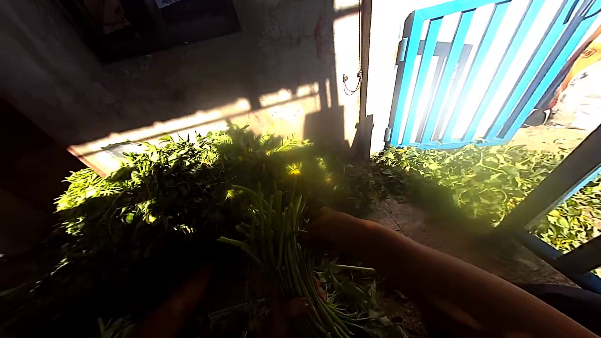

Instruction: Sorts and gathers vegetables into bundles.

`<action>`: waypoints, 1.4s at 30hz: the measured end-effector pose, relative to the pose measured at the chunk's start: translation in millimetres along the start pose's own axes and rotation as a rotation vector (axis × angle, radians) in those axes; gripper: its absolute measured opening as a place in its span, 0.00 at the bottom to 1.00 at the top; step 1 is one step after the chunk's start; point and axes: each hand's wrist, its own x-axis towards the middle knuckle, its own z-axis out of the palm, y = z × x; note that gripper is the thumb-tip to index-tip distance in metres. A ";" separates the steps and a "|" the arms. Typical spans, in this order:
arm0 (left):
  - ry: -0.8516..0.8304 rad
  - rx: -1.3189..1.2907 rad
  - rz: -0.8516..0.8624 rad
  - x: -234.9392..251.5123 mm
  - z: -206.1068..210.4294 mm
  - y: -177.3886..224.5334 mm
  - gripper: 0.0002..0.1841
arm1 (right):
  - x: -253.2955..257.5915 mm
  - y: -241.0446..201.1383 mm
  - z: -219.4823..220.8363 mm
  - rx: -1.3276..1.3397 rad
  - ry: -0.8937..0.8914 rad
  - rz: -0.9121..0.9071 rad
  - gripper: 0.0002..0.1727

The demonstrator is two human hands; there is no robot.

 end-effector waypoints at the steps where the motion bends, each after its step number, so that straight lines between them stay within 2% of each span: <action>1: 0.001 -0.002 0.003 0.5 -0.2 0.0 0.19 | 2.4 2.5 -0.6 0.036 -0.019 -0.014 0.16; 8: 0.003 -0.079 0.010 3.0 -2.6 -1.5 0.19 | -4.2 10.7 -2.3 0.234 -0.103 -0.150 0.08; 15: 0.063 -0.081 0.011 4.4 4.6 -1.9 0.19 | -46.1 3.5 15.8 0.067 0.019 -0.431 0.07; 18: 0.011 -0.116 0.027 5.6 -0.4 -3.2 0.21 | -51.9 8.8 18.9 0.010 0.078 -0.538 0.07; 23: -0.027 -0.161 0.013 5.5 -0.8 -1.9 0.23 | -47.4 15.4 25.4 0.094 0.055 -0.519 0.08; 29: -0.058 -0.177 0.021 4.9 -0.3 -3.6 0.20 | -32.7 15.7 32.7 0.003 0.079 -0.504 0.10; 31: -0.102 -0.195 0.042 3.9 6.7 3.2 0.18 | -40.5 21.2 34.6 -0.041 0.117 -0.621 0.14; 33: -0.104 -0.203 0.087 -0.5 28.3 19.1 0.15 | -57.2 35.7 42.1 -0.176 0.266 -0.889 0.21; 34: -0.107 -0.198 0.115 -2.4 37.9 27.3 0.14 | -66.5 44.4 46.5 -0.253 0.363 -1.046 0.21; 36: -0.084 -0.169 0.156 -6.9 39.9 33.4 0.15 | -88.5 61.6 52.6 -0.370 0.492 -1.262 0.12; 37: -0.111 -0.180 0.156 -5.6 35.9 33.7 0.19 | -101.2 70.5 54.4 -0.429 0.494 -1.273 0.09; 39: -0.178 -0.263 0.132 2.3 26.6 31.6 0.27 | -113.3 90.0 58.6 -0.545 0.466 -1.186 0.10; 42: -0.175 -0.273 0.118 4.1 20.2 28.7 0.31 | -103.3 110.0 66.6 -0.590 0.467 -1.152 0.10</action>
